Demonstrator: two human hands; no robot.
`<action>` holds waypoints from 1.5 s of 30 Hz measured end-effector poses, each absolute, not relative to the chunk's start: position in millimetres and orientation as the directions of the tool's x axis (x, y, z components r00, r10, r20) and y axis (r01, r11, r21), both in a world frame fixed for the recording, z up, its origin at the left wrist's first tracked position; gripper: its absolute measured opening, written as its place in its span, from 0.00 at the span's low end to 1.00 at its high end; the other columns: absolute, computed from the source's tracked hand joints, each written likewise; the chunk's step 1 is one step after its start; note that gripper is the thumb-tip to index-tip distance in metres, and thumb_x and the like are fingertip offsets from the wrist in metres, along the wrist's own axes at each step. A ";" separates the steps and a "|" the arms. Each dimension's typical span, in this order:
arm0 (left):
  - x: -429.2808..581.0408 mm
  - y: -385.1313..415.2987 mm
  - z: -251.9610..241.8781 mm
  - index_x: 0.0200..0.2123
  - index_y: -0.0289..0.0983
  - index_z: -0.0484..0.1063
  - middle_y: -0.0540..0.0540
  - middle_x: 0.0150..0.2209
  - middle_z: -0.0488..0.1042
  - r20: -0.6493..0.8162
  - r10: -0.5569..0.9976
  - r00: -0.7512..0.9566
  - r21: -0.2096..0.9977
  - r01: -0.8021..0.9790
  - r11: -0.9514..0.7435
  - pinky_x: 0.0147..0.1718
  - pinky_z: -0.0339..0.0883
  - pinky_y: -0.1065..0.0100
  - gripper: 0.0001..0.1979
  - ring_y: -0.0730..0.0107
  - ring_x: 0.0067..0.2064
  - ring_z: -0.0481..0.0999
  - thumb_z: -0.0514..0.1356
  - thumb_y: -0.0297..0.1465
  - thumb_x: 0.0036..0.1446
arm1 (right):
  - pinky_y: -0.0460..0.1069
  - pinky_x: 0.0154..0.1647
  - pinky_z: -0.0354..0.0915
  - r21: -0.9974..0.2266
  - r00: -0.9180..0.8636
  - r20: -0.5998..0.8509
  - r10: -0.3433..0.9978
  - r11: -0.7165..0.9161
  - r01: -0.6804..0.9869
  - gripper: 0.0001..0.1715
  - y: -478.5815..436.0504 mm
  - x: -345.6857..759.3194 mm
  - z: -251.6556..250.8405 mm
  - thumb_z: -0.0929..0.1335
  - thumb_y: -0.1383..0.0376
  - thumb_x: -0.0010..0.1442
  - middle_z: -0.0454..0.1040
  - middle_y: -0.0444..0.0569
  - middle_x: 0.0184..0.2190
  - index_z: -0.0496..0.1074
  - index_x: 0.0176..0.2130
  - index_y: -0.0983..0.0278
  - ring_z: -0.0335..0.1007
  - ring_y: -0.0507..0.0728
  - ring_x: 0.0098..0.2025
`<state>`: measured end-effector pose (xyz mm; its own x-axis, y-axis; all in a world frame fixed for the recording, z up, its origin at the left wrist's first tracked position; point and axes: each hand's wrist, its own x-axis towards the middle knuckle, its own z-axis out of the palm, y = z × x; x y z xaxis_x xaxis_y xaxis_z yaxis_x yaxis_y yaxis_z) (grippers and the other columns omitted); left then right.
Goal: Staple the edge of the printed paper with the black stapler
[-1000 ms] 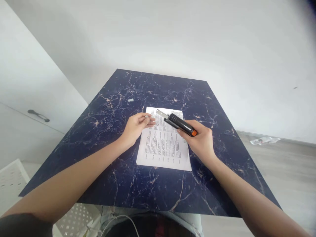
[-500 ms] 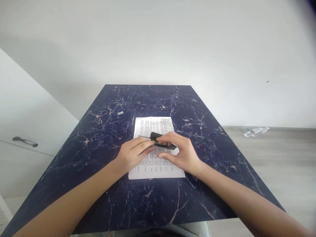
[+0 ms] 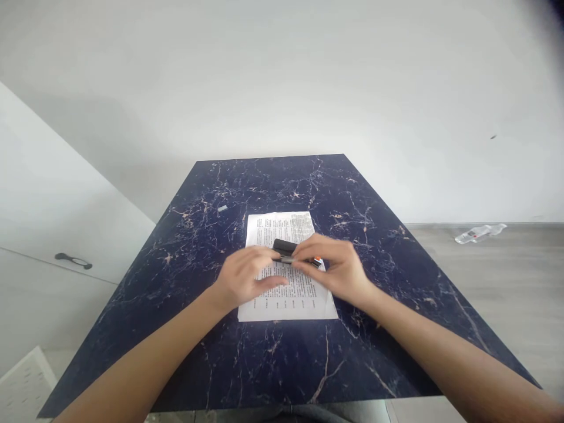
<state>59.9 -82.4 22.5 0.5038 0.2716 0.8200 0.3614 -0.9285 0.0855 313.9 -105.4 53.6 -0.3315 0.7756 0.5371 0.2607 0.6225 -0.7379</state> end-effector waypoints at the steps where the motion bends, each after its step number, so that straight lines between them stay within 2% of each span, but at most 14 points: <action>1: 52.1 -73.7 24.2 0.48 0.41 0.70 0.47 0.39 0.82 0.846 0.298 0.442 0.099 0.418 -0.903 0.38 0.81 0.66 0.08 0.66 0.41 0.84 0.64 0.29 0.67 | 0.59 0.42 0.79 -0.735 -0.291 0.523 0.801 0.597 0.323 0.03 -97.3 325.3 53.9 0.74 0.60 0.66 0.84 0.46 0.39 0.83 0.40 0.53 0.81 0.60 0.41; 4: 14.0 -36.1 23.8 0.44 0.40 0.74 0.44 0.41 0.81 0.746 0.602 0.283 0.206 0.762 -0.614 0.47 0.79 0.57 0.05 0.60 0.44 0.82 0.57 0.31 0.71 | 0.60 0.46 0.77 -0.624 -0.117 0.559 0.821 0.509 0.592 0.05 -64.0 370.8 43.5 0.73 0.60 0.65 0.84 0.49 0.39 0.82 0.37 0.56 0.80 0.62 0.42; 8: -39.3 14.3 6.2 0.55 0.34 0.74 0.32 0.61 0.74 0.486 0.860 0.155 0.305 0.892 -0.333 0.68 0.63 0.48 0.18 0.48 0.65 0.72 0.54 0.38 0.71 | 0.60 0.46 0.74 -0.492 -0.102 0.439 0.893 0.334 0.804 0.07 -22.8 426.9 13.2 0.71 0.64 0.58 0.83 0.51 0.35 0.81 0.34 0.61 0.79 0.62 0.36; 12: -52.8 30.7 -12.3 0.72 0.36 0.59 0.33 0.75 0.56 0.241 0.960 0.142 0.274 0.939 -0.208 0.72 0.51 0.41 0.31 0.43 0.76 0.55 0.49 0.44 0.72 | 0.58 0.46 0.73 -0.456 -0.084 0.343 0.936 0.244 0.856 0.09 -4.6 445.2 -7.5 0.69 0.62 0.58 0.83 0.52 0.34 0.81 0.33 0.61 0.77 0.62 0.35; 16: -44.8 26.0 -14.2 0.74 0.41 0.57 0.38 0.77 0.52 0.154 0.974 0.169 0.212 0.957 -0.200 0.71 0.45 0.33 0.32 0.39 0.78 0.48 0.45 0.47 0.74 | 0.63 0.55 0.69 -0.351 -0.131 0.387 0.913 0.277 0.895 0.17 1.1 440.3 -15.9 0.66 0.61 0.64 0.82 0.56 0.46 0.83 0.44 0.63 0.74 0.66 0.46; 19: -43.1 24.6 -10.5 0.70 0.41 0.63 0.38 0.76 0.55 0.177 0.967 0.185 0.214 0.951 -0.221 0.70 0.48 0.33 0.28 0.39 0.77 0.52 0.46 0.45 0.73 | 0.66 0.60 0.66 -0.309 -0.160 0.399 0.903 0.297 0.903 0.26 1.9 436.6 -18.2 0.64 0.61 0.67 0.78 0.60 0.54 0.78 0.59 0.65 0.71 0.70 0.52; 21: -43.9 25.0 -8.0 0.64 0.40 0.68 0.36 0.73 0.61 0.226 0.955 0.191 0.235 0.941 -0.244 0.70 0.53 0.37 0.24 0.42 0.74 0.59 0.49 0.43 0.72 | 0.67 0.62 0.65 -0.318 -0.138 0.434 0.890 0.295 0.901 0.29 0.2 434.9 -16.9 0.64 0.61 0.67 0.76 0.62 0.57 0.74 0.63 0.67 0.71 0.70 0.55; 25: -44.4 23.2 -2.5 0.48 0.38 0.75 0.38 0.55 0.79 0.336 0.922 0.192 0.307 0.903 -0.300 0.61 0.67 0.51 0.13 0.49 0.58 0.78 0.55 0.36 0.68 | 0.64 0.59 0.67 -0.366 -0.063 0.532 0.844 0.296 0.882 0.21 -8.6 428.3 -8.9 0.65 0.63 0.66 0.79 0.60 0.50 0.79 0.53 0.65 0.73 0.69 0.51; 27: -42.2 20.4 0.1 0.41 0.40 0.75 0.41 0.45 0.82 0.363 0.916 0.169 0.340 0.892 -0.299 0.55 0.71 0.55 0.07 0.53 0.49 0.81 0.58 0.34 0.66 | 0.62 0.56 0.69 -0.377 -0.059 0.554 0.830 0.313 0.872 0.15 -14.1 422.9 -4.5 0.65 0.64 0.65 0.80 0.57 0.45 0.81 0.45 0.63 0.74 0.67 0.48; 29: -38.0 17.0 1.5 0.43 0.40 0.74 0.44 0.42 0.82 0.368 0.918 0.148 0.388 0.873 -0.296 0.52 0.73 0.57 0.06 0.56 0.45 0.81 0.60 0.32 0.64 | 0.62 0.54 0.70 -0.383 -0.070 0.564 0.823 0.336 0.860 0.12 -19.0 417.0 -1.0 0.66 0.65 0.64 0.80 0.56 0.42 0.81 0.40 0.62 0.75 0.66 0.45; 33: -27.0 11.0 -0.8 0.54 0.38 0.74 0.42 0.44 0.78 0.391 0.894 0.217 0.414 0.826 -0.382 0.52 0.73 0.58 0.16 0.59 0.43 0.80 0.59 0.27 0.63 | 0.61 0.51 0.71 -0.382 -0.099 0.594 0.799 0.388 0.839 0.10 -27.4 404.7 4.2 0.67 0.66 0.64 0.81 0.54 0.41 0.80 0.37 0.60 0.76 0.65 0.43; 39: -11.6 -1.6 -3.4 0.43 0.37 0.78 0.41 0.43 0.75 0.434 0.886 0.165 0.491 0.781 -0.386 0.50 0.73 0.57 0.09 0.59 0.44 0.79 0.57 0.29 0.66 | 0.61 0.49 0.73 -0.381 -0.169 0.610 0.775 0.473 0.794 0.11 -38.6 390.3 10.6 0.66 0.68 0.65 0.81 0.52 0.40 0.80 0.38 0.59 0.76 0.65 0.44; 43: 4.7 -19.4 4.6 0.46 0.39 0.73 0.47 0.35 0.77 0.326 0.938 0.119 0.676 0.665 -0.319 0.37 0.73 0.65 0.10 0.67 0.33 0.77 0.52 0.32 0.72 | 0.61 0.46 0.75 -0.426 -0.150 0.587 0.795 0.461 0.778 0.10 -41.2 387.0 9.5 0.67 0.67 0.65 0.82 0.50 0.39 0.80 0.38 0.59 0.77 0.64 0.43; 45: 14.7 -29.3 9.3 0.48 0.39 0.74 0.49 0.32 0.75 0.335 0.929 0.156 0.648 0.678 -0.347 0.35 0.71 0.65 0.12 0.69 0.31 0.75 0.51 0.33 0.74 | 0.60 0.45 0.75 -0.449 -0.163 0.569 0.806 0.470 0.760 0.09 -43.2 383.9 8.3 0.68 0.67 0.65 0.82 0.49 0.39 0.80 0.38 0.59 0.77 0.63 0.42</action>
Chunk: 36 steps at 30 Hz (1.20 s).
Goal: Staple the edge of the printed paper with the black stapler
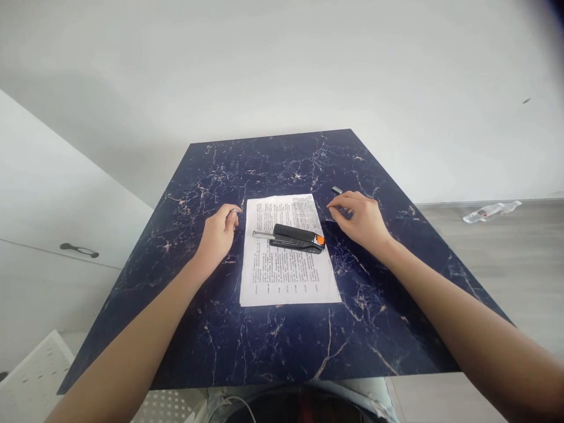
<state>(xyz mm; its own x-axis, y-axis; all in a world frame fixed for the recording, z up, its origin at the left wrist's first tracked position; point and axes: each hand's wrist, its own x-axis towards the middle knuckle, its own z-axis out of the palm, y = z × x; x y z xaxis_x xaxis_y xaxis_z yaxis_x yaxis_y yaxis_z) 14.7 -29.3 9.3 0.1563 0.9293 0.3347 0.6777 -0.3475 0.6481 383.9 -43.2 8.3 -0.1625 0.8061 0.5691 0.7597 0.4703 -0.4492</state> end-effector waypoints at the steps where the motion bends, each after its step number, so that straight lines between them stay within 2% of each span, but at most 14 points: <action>1: 19.5 -33.8 11.0 0.49 0.39 0.74 0.48 0.33 0.75 0.359 0.915 0.185 0.616 0.689 -0.381 0.37 0.71 0.64 0.13 0.68 0.32 0.75 0.51 0.33 0.74 | 0.60 0.45 0.75 -0.457 -0.177 0.561 0.809 0.480 0.749 0.09 -44.8 381.5 8.0 0.68 0.67 0.66 0.82 0.49 0.40 0.80 0.38 0.59 0.77 0.62 0.42; 4: 31.3 -43.5 12.7 0.50 0.39 0.76 0.45 0.38 0.77 0.427 0.859 0.283 0.557 0.666 -0.496 0.42 0.72 0.62 0.14 0.67 0.38 0.77 0.50 0.31 0.75 | 0.60 0.46 0.74 -0.474 -0.230 0.542 0.809 0.520 0.711 0.10 -51.4 371.9 9.3 0.67 0.67 0.67 0.82 0.49 0.40 0.80 0.39 0.58 0.77 0.61 0.42; 7: 38.2 -48.5 11.5 0.50 0.39 0.77 0.45 0.40 0.76 0.459 0.822 0.336 0.551 0.618 -0.561 0.41 0.72 0.63 0.14 0.68 0.38 0.76 0.52 0.29 0.75 | 0.60 0.46 0.74 -0.491 -0.262 0.530 0.807 0.543 0.681 0.10 -58.4 362.9 12.4 0.67 0.68 0.68 0.81 0.50 0.40 0.80 0.39 0.58 0.78 0.61 0.42; 10: 41.3 -51.3 11.7 0.52 0.39 0.79 0.44 0.41 0.78 0.476 0.791 0.385 0.543 0.578 -0.609 0.41 0.74 0.63 0.12 0.67 0.40 0.78 0.56 0.29 0.73 | 0.60 0.47 0.74 -0.506 -0.268 0.531 0.804 0.554 0.661 0.10 -63.2 357.9 15.1 0.67 0.67 0.68 0.81 0.50 0.40 0.80 0.39 0.59 0.78 0.62 0.43; 14: 42.2 -53.4 12.8 0.52 0.40 0.81 0.44 0.47 0.83 0.482 0.756 0.442 0.518 0.552 -0.653 0.48 0.78 0.60 0.12 0.64 0.47 0.82 0.63 0.27 0.68 | 0.61 0.52 0.73 -0.567 -0.323 0.480 0.816 0.569 0.596 0.09 -67.3 353.9 17.6 0.69 0.61 0.70 0.82 0.51 0.45 0.81 0.44 0.59 0.78 0.63 0.49; 18: 41.4 -52.7 9.9 0.51 0.41 0.82 0.45 0.47 0.85 0.457 0.770 0.446 0.505 0.583 -0.637 0.49 0.80 0.59 0.12 0.63 0.47 0.85 0.67 0.28 0.65 | 0.61 0.57 0.71 -0.595 -0.489 0.389 0.781 0.618 0.514 0.21 -70.9 349.0 17.2 0.73 0.52 0.67 0.80 0.54 0.53 0.78 0.54 0.60 0.75 0.65 0.56; 23: 42.4 -50.0 4.1 0.46 0.42 0.84 0.47 0.45 0.86 0.429 0.772 0.469 0.537 0.555 -0.636 0.50 0.80 0.57 0.09 0.62 0.46 0.85 0.69 0.29 0.63 | 0.58 0.50 0.71 -0.588 -0.559 0.320 0.765 0.623 0.516 0.20 -72.0 345.8 13.0 0.71 0.53 0.69 0.79 0.53 0.49 0.75 0.54 0.60 0.74 0.62 0.49; 29: 45.9 -48.7 1.8 0.45 0.42 0.85 0.46 0.45 0.86 0.442 0.773 0.455 0.594 0.497 -0.633 0.48 0.81 0.60 0.08 0.64 0.45 0.86 0.68 0.27 0.63 | 0.56 0.43 0.70 -0.611 -0.559 0.273 0.783 0.590 0.528 0.17 -72.3 344.6 13.1 0.70 0.54 0.70 0.79 0.51 0.43 0.75 0.53 0.61 0.73 0.60 0.43; 36: 46.3 -48.9 4.8 0.45 0.44 0.84 0.46 0.45 0.86 0.354 0.813 0.462 0.645 0.509 -0.570 0.51 0.80 0.55 0.08 0.62 0.47 0.86 0.67 0.29 0.64 | 0.56 0.42 0.70 -0.602 -0.559 0.271 0.784 0.591 0.537 0.16 -72.8 342.8 13.4 0.69 0.55 0.71 0.78 0.51 0.42 0.74 0.52 0.61 0.72 0.59 0.42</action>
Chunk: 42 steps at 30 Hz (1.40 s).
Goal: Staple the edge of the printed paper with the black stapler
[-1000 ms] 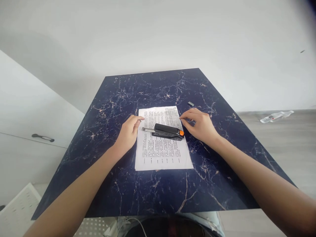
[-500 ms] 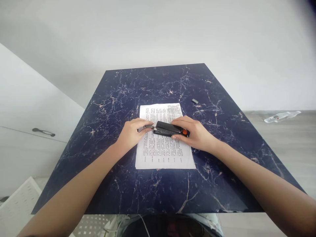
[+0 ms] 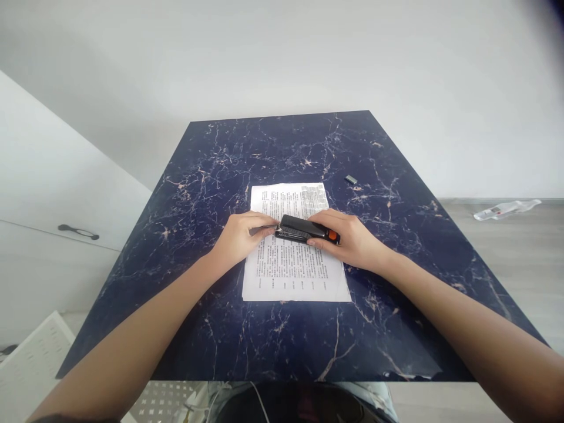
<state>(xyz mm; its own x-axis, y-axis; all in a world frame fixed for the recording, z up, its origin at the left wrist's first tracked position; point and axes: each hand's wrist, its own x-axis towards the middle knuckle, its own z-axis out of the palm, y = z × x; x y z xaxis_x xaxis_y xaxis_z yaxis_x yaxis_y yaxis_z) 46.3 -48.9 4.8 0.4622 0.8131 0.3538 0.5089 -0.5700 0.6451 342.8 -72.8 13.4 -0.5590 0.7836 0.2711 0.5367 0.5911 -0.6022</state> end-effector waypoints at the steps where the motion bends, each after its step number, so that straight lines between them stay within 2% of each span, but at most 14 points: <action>1: 46.2 -49.0 5.1 0.45 0.44 0.84 0.46 0.46 0.86 0.337 0.822 0.458 0.657 0.511 -0.554 0.51 0.81 0.55 0.08 0.61 0.47 0.86 0.67 0.29 0.64 | 0.56 0.42 0.70 -0.601 -0.559 0.271 0.784 0.591 0.537 0.16 -72.9 342.6 13.5 0.69 0.55 0.71 0.79 0.51 0.43 0.74 0.52 0.60 0.72 0.59 0.42; 16: 46.9 -48.3 7.2 0.46 0.44 0.84 0.45 0.47 0.86 0.208 0.885 0.417 0.753 0.509 -0.417 0.50 0.82 0.55 0.10 0.60 0.47 0.86 0.69 0.30 0.61 | 0.55 0.41 0.70 -0.603 -0.566 0.255 0.784 0.586 0.541 0.16 -72.6 343.2 15.5 0.69 0.56 0.71 0.78 0.51 0.43 0.74 0.54 0.61 0.73 0.59 0.42; 32: 47.3 -47.3 7.4 0.45 0.45 0.84 0.45 0.47 0.86 0.170 0.890 0.423 0.780 0.494 -0.384 0.52 0.81 0.51 0.11 0.58 0.48 0.86 0.70 0.31 0.59 | 0.56 0.42 0.71 -0.607 -0.562 0.251 0.788 0.580 0.543 0.16 -72.9 342.8 15.9 0.69 0.56 0.70 0.79 0.51 0.43 0.74 0.54 0.61 0.74 0.59 0.41; 37: 39.1 -44.0 10.8 0.51 0.45 0.83 0.43 0.51 0.84 0.155 0.875 0.458 0.748 0.524 -0.407 0.55 0.79 0.48 0.15 0.56 0.52 0.85 0.69 0.32 0.61 | 0.57 0.44 0.73 -0.586 -0.581 0.261 0.771 0.605 0.539 0.20 -72.3 346.2 13.4 0.72 0.56 0.67 0.80 0.52 0.45 0.74 0.56 0.60 0.75 0.61 0.45; 40: 28.3 -41.0 17.5 0.59 0.46 0.78 0.42 0.54 0.83 0.148 0.804 0.575 0.732 0.483 -0.480 0.56 0.78 0.48 0.19 0.56 0.55 0.83 0.64 0.30 0.65 | 0.57 0.42 0.73 -0.577 -0.545 0.274 0.792 0.589 0.566 0.20 -72.4 348.7 12.5 0.73 0.58 0.65 0.81 0.51 0.44 0.75 0.55 0.59 0.77 0.60 0.42; 42: 22.5 -40.4 22.5 0.60 0.48 0.77 0.43 0.55 0.83 0.144 0.738 0.659 0.723 0.439 -0.533 0.59 0.77 0.48 0.21 0.57 0.57 0.83 0.61 0.28 0.66 | 0.56 0.39 0.74 -0.591 -0.505 0.276 0.818 0.559 0.582 0.17 -72.6 350.2 13.2 0.72 0.59 0.66 0.82 0.50 0.43 0.77 0.53 0.59 0.78 0.59 0.39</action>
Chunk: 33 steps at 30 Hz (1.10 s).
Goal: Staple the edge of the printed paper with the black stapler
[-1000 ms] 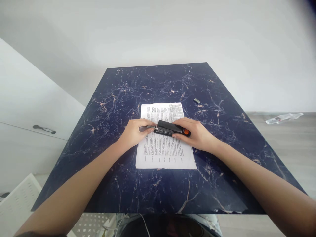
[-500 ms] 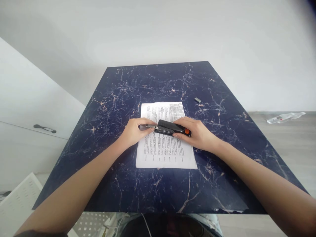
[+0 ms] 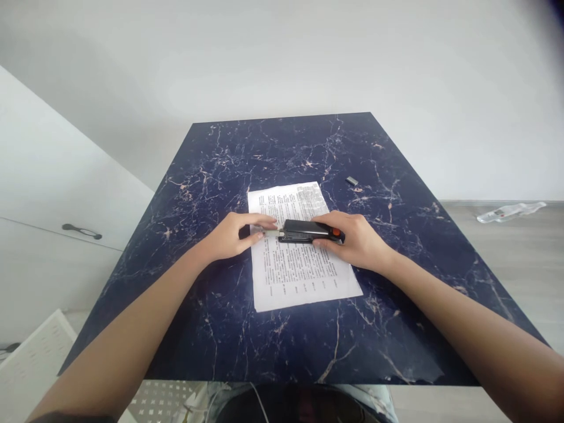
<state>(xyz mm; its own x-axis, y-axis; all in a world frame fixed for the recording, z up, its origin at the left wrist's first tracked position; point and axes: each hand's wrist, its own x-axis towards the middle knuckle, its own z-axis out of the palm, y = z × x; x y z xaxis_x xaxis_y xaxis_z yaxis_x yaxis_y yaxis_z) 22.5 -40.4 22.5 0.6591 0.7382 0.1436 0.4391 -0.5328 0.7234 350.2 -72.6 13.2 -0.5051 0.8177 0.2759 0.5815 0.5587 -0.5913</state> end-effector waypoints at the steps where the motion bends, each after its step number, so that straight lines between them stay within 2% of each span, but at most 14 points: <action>1: 20.7 -40.7 24.5 0.60 0.49 0.77 0.43 0.56 0.82 0.136 0.705 0.696 0.719 0.420 -0.554 0.59 0.76 0.48 0.21 0.57 0.58 0.82 0.61 0.27 0.66 | 0.56 0.39 0.74 -0.605 -0.490 0.276 0.827 0.546 0.580 0.16 -72.6 350.8 13.9 0.72 0.59 0.66 0.83 0.50 0.43 0.78 0.52 0.59 0.79 0.59 0.39; 6: 19.8 -42.6 24.9 0.60 0.53 0.77 0.44 0.56 0.82 0.081 0.627 0.774 0.727 0.385 -0.569 0.53 0.80 0.51 0.23 0.58 0.55 0.84 0.62 0.26 0.65 | 0.58 0.41 0.75 -0.703 -0.435 0.267 0.860 0.483 0.523 0.14 -72.5 350.7 18.7 0.74 0.60 0.63 0.84 0.49 0.42 0.80 0.49 0.59 0.80 0.61 0.40; 11: 22.8 -42.6 16.9 0.56 0.52 0.79 0.45 0.52 0.84 0.132 0.706 0.696 0.783 0.364 -0.505 0.57 0.77 0.51 0.20 0.58 0.54 0.84 0.69 0.32 0.61 | 0.57 0.40 0.73 -0.822 -0.408 0.209 0.889 0.386 0.418 0.14 -76.0 346.1 25.1 0.76 0.60 0.62 0.84 0.50 0.44 0.82 0.48 0.60 0.79 0.61 0.41; 17: 33.2 -56.3 15.0 0.60 0.52 0.76 0.43 0.55 0.82 0.184 0.712 0.677 0.818 0.296 -0.493 0.57 0.77 0.53 0.27 0.56 0.56 0.82 0.73 0.38 0.57 | 0.55 0.37 0.69 -0.887 -0.481 0.186 0.857 0.357 0.293 0.11 -91.3 332.3 32.2 0.77 0.60 0.62 0.81 0.46 0.36 0.82 0.45 0.58 0.74 0.57 0.35; 21: 38.0 -62.4 13.4 0.58 0.49 0.77 0.43 0.52 0.83 0.196 0.699 0.688 0.838 0.252 -0.483 0.50 0.81 0.58 0.24 0.57 0.52 0.84 0.72 0.41 0.59 | 0.55 0.38 0.68 -0.885 -0.437 0.219 0.873 0.366 0.288 0.12 -99.5 323.9 30.1 0.77 0.62 0.61 0.82 0.47 0.37 0.81 0.46 0.59 0.73 0.57 0.35; 27: 37.5 -59.3 12.1 0.55 0.45 0.79 0.47 0.44 0.85 0.210 0.667 0.715 0.843 0.213 -0.494 0.39 0.81 0.67 0.22 0.65 0.42 0.86 0.72 0.43 0.59 | 0.52 0.33 0.66 -0.837 -0.446 0.278 0.851 0.443 0.322 0.13 -100.4 320.3 28.7 0.78 0.63 0.59 0.79 0.45 0.34 0.78 0.44 0.61 0.69 0.54 0.32; 33: 37.0 -57.4 13.6 0.50 0.42 0.79 0.48 0.42 0.84 0.346 0.628 0.697 0.723 0.228 -0.652 0.41 0.78 0.66 0.17 0.68 0.40 0.83 0.73 0.37 0.58 | 0.51 0.35 0.67 -0.756 -0.480 0.336 0.810 0.536 0.375 0.14 -101.2 321.9 25.9 0.77 0.64 0.61 0.78 0.46 0.36 0.77 0.46 0.61 0.69 0.54 0.34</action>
<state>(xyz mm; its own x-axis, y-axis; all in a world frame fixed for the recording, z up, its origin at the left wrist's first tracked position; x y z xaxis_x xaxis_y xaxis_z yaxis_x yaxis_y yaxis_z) 37.0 -57.4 13.6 0.6970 0.6278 0.3464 0.2278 -0.6520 0.7232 321.9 -101.2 25.9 -0.4801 0.8103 0.3359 0.3754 0.5359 -0.7562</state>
